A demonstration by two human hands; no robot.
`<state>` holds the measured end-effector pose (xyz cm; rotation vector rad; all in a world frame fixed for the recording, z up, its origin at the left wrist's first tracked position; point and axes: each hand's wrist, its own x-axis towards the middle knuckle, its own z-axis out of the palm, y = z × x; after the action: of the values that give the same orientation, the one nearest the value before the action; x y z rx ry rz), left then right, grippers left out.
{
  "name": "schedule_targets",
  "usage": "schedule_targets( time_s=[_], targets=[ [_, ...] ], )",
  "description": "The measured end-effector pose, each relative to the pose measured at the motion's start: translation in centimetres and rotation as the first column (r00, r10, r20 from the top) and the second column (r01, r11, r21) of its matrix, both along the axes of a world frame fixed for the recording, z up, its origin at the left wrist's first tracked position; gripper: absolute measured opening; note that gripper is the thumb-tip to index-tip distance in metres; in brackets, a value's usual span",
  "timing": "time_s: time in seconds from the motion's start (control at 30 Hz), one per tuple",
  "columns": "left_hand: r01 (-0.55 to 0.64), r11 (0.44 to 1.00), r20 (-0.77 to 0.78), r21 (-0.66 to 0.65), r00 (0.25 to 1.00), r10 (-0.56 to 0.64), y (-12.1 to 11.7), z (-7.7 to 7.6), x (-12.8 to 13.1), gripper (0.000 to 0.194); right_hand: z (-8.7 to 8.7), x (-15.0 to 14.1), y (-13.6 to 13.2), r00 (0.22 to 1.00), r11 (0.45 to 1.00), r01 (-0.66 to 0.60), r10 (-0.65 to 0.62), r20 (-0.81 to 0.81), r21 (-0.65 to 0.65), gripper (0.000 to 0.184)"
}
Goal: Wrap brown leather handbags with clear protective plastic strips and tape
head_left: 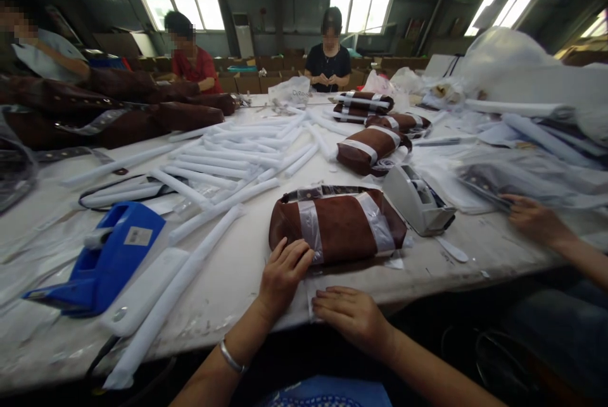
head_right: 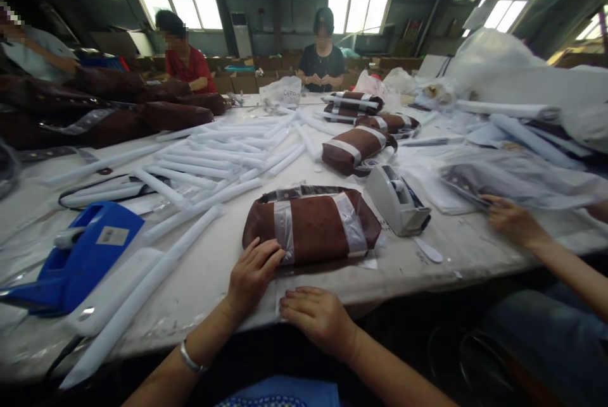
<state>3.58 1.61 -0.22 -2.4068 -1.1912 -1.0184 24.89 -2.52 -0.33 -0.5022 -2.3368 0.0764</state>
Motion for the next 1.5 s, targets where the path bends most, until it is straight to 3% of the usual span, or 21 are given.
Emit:
schedule_targets(
  time_s=[0.27,0.57,0.8,1.0,1.2,1.33,1.5],
  targets=[
    [-0.016,1.0,-0.001,-0.005,1.0,0.016,-0.6,0.4,0.5,0.016,4.6,0.3,3.5,0.999,0.998,-0.047,0.047,-0.015,-0.035,0.021],
    [0.039,0.999,0.021,0.008,0.999,-0.04,-0.8,0.1,-0.2,0.021,6.5,-0.3,7.3,1.0,0.991,-0.025,0.023,-0.018,-0.135,0.019],
    [0.138,0.981,0.037,-0.135,0.99,-0.134,-1.5,0.9,-1.0,0.036,6.5,-0.3,7.8,1.0,0.974,-0.013,0.008,-0.026,-0.226,0.021],
    [0.108,0.994,0.121,-0.034,0.987,-0.103,-1.4,-0.1,-0.8,0.031,6.6,-0.6,8.3,0.994,0.991,0.104,-0.101,0.042,-0.086,0.018],
    [0.103,0.993,0.202,-0.059,0.975,-0.089,-1.6,-0.2,-0.8,0.025,6.6,-1.9,9.9,0.983,0.986,0.163,-0.158,0.096,-0.044,0.016],
    [0.05,0.998,0.167,-0.039,0.985,-0.042,-1.7,-0.3,-0.8,0.025,6.0,-2.4,10.9,0.967,0.974,0.225,-0.22,0.129,-0.033,0.015],
    [0.042,0.999,0.042,-0.009,0.998,-0.042,-1.8,0.0,-0.7,0.04,5.3,-2.9,11.4,0.923,0.937,0.348,-0.339,0.184,-0.018,0.021]
  ],
)
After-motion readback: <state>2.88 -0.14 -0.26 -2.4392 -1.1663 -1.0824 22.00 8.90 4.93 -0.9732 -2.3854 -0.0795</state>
